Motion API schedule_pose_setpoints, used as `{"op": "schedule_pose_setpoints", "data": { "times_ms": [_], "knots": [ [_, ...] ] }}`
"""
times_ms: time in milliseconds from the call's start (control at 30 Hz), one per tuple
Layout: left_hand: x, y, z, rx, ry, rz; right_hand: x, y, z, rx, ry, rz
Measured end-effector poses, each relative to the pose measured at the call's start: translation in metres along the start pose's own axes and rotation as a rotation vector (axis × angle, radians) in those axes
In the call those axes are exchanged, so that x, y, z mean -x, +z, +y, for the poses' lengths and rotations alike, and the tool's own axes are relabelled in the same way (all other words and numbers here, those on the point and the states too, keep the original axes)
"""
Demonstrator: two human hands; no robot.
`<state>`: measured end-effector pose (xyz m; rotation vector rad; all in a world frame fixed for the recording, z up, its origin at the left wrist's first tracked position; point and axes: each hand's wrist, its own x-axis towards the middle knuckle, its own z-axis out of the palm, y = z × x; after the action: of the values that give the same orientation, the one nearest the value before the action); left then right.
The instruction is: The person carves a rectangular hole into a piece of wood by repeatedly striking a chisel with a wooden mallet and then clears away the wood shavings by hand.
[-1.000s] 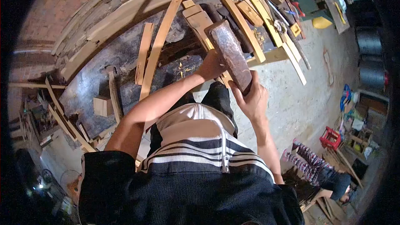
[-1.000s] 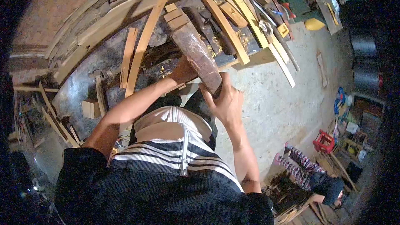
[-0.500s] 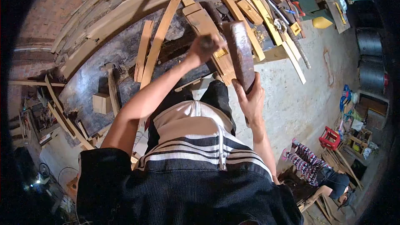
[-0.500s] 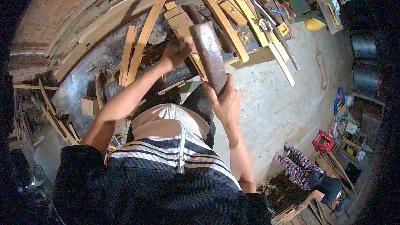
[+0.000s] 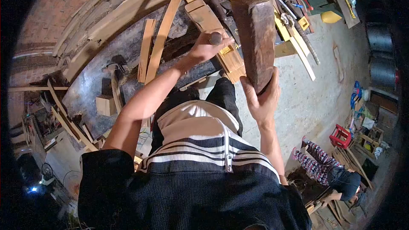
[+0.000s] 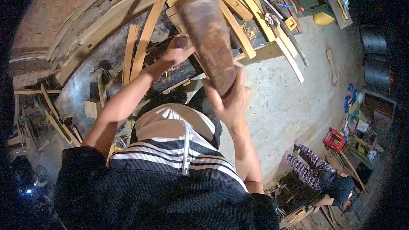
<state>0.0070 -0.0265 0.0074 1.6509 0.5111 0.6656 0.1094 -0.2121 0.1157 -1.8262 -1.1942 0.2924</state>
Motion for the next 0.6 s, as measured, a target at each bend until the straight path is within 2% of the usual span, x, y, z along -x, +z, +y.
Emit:
{"op": "schedule_pose_setpoints", "data": {
  "times_ms": [33, 100, 133, 167, 233, 267, 333, 367, 433, 467, 500, 567, 600],
  "knots": [
    [-0.010, 0.011, -0.022, -0.190, 0.114, 0.036, 0.000, 0.002, 0.000, 0.000, -0.002, 0.003],
    [0.001, 0.011, -0.044, -0.302, 0.430, 0.004, 0.000, 0.006, 0.000, 0.098, -0.048, -0.122],
    [0.013, 0.009, -0.057, -0.162, 0.237, -0.215, -0.003, 0.007, -0.002, 0.298, 0.110, -0.298],
    [0.002, 0.015, -0.072, -0.780, 0.364, -0.287, -0.006, 0.016, 0.014, 0.420, 0.072, -0.345],
    [0.000, 0.022, -0.070, -0.443, 0.056, -0.298, -0.005, 0.015, 0.017, 0.381, 0.053, -0.351],
    [0.004, 0.016, -0.071, -0.446, 0.041, -0.281, -0.004, 0.016, 0.014, 0.374, 0.042, -0.370],
    [0.016, 0.011, -0.063, -0.419, 0.475, -0.167, 0.002, 0.014, 0.007, 0.149, 0.021, -0.216],
    [0.016, 0.012, -0.058, -0.419, 0.474, -0.163, 0.000, 0.015, 0.007, 0.150, 0.019, -0.219],
    [0.013, 0.019, -0.028, 0.001, 0.218, -0.063, -0.002, 0.020, 0.010, 0.219, 0.010, -0.184],
    [0.005, 0.018, -0.046, -0.350, 0.280, 0.007, -0.007, 0.022, 0.018, 0.322, 0.188, -0.291],
    [-0.002, 0.024, -0.057, 0.267, 0.217, 0.018, -0.009, 0.020, 0.022, 0.322, 0.186, -0.283],
    [-0.004, 0.008, -0.019, -0.138, 0.033, 0.153, -0.012, 0.019, 0.031, 0.164, 0.177, -0.208],
    [-0.017, 0.001, -0.030, 0.066, 0.016, 0.099, -0.010, 0.022, 0.036, 0.139, 0.140, -0.098]
  ]
}}
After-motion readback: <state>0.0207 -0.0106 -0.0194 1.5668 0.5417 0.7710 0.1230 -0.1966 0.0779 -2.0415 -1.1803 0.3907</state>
